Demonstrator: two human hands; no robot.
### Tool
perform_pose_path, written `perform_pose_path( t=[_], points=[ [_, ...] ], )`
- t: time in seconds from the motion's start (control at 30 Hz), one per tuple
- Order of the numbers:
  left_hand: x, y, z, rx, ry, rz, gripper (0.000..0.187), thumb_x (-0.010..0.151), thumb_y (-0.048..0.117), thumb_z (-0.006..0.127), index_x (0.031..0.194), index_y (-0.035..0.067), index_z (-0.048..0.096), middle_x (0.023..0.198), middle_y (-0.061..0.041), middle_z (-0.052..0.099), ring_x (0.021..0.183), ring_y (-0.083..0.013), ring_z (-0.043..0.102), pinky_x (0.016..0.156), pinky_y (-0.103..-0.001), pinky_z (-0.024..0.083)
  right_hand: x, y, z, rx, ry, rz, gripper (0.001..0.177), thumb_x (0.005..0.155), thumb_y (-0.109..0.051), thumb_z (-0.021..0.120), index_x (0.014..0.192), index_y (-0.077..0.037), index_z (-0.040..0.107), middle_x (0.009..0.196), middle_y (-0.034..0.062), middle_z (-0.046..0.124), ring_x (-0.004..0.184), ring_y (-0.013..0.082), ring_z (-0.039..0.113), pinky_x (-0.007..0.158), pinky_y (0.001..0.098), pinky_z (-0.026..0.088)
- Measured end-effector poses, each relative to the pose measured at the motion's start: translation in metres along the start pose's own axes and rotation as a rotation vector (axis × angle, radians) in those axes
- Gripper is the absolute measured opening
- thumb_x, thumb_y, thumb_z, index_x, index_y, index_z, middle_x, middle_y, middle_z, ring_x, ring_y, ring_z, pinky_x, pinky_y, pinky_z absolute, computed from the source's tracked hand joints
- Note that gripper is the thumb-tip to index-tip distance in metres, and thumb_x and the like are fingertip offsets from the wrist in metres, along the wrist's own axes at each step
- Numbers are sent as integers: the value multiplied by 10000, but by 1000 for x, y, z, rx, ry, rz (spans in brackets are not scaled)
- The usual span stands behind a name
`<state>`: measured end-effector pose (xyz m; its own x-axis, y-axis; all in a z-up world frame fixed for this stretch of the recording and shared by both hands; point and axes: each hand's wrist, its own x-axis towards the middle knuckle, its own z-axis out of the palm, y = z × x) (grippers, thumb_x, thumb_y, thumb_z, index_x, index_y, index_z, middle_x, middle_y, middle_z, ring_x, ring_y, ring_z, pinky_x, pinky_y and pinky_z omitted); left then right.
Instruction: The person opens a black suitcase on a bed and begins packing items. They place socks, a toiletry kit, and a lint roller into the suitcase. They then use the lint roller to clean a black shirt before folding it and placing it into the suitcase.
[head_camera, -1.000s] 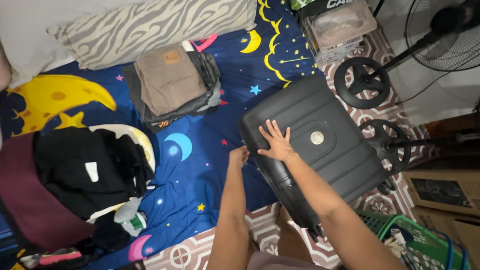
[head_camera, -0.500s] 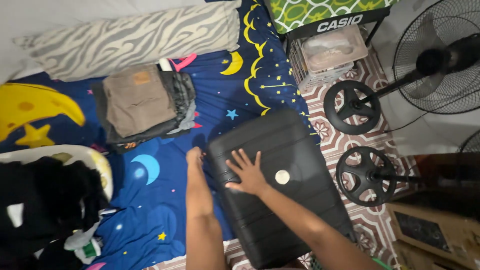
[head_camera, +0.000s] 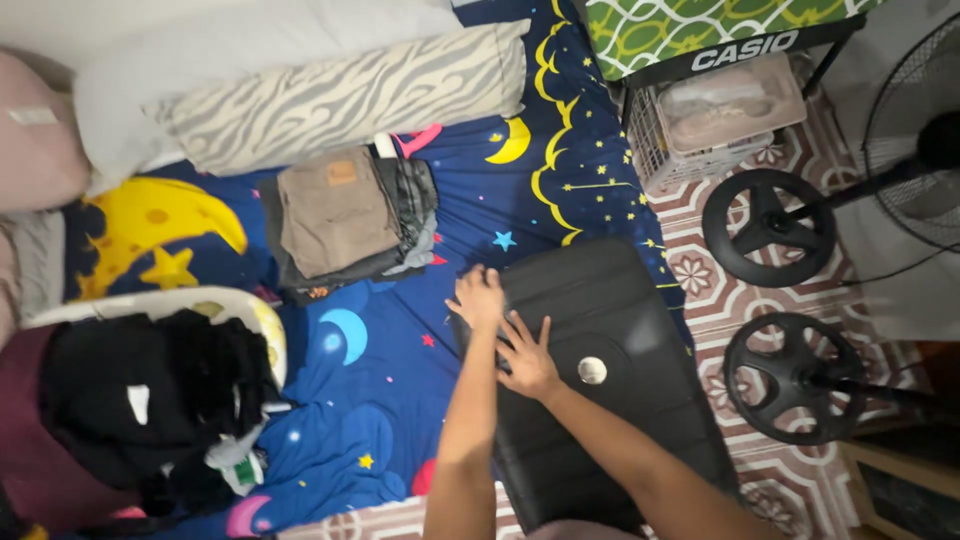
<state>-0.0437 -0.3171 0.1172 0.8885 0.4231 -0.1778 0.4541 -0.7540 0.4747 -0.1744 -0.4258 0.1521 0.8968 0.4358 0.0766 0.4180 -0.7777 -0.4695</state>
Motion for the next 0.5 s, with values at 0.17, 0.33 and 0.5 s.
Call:
perform_pose_path(
  t=[0.17, 0.33, 0.5],
  points=[
    [-26, 7, 0, 85, 118, 100, 392, 1019, 407, 432, 1253, 222, 687, 1352, -23, 635, 1383, -272, 453, 1169, -681, 196, 29, 80, -8, -2, -55, -304, 230, 802, -216, 695, 1018, -172, 759, 1244, 43, 659, 1273, 290, 516, 1168, 728, 212],
    [-26, 14, -14, 111, 110, 82, 389, 1028, 363, 421, 1263, 194, 683, 1287, -31, 659, 1308, -255, 493, 1159, -652, 231, 129, 146, 11, 60, 26, -69, 85, 882, -202, 663, 841, -130, 675, 1049, 109, 676, 1120, 342, 619, 1081, 437, 447],
    [-30, 21, -16, 151, 168, 94, 362, 1053, 330, 420, 1254, 169, 674, 1216, -45, 679, 1276, -259, 530, 1182, -615, 251, 221, 169, 64, 155, -908, 62, 448, 1010, -448, 432, 1314, -228, 678, 1443, 74, 595, 1344, 304, 530, 1142, 424, 373]
  ],
)
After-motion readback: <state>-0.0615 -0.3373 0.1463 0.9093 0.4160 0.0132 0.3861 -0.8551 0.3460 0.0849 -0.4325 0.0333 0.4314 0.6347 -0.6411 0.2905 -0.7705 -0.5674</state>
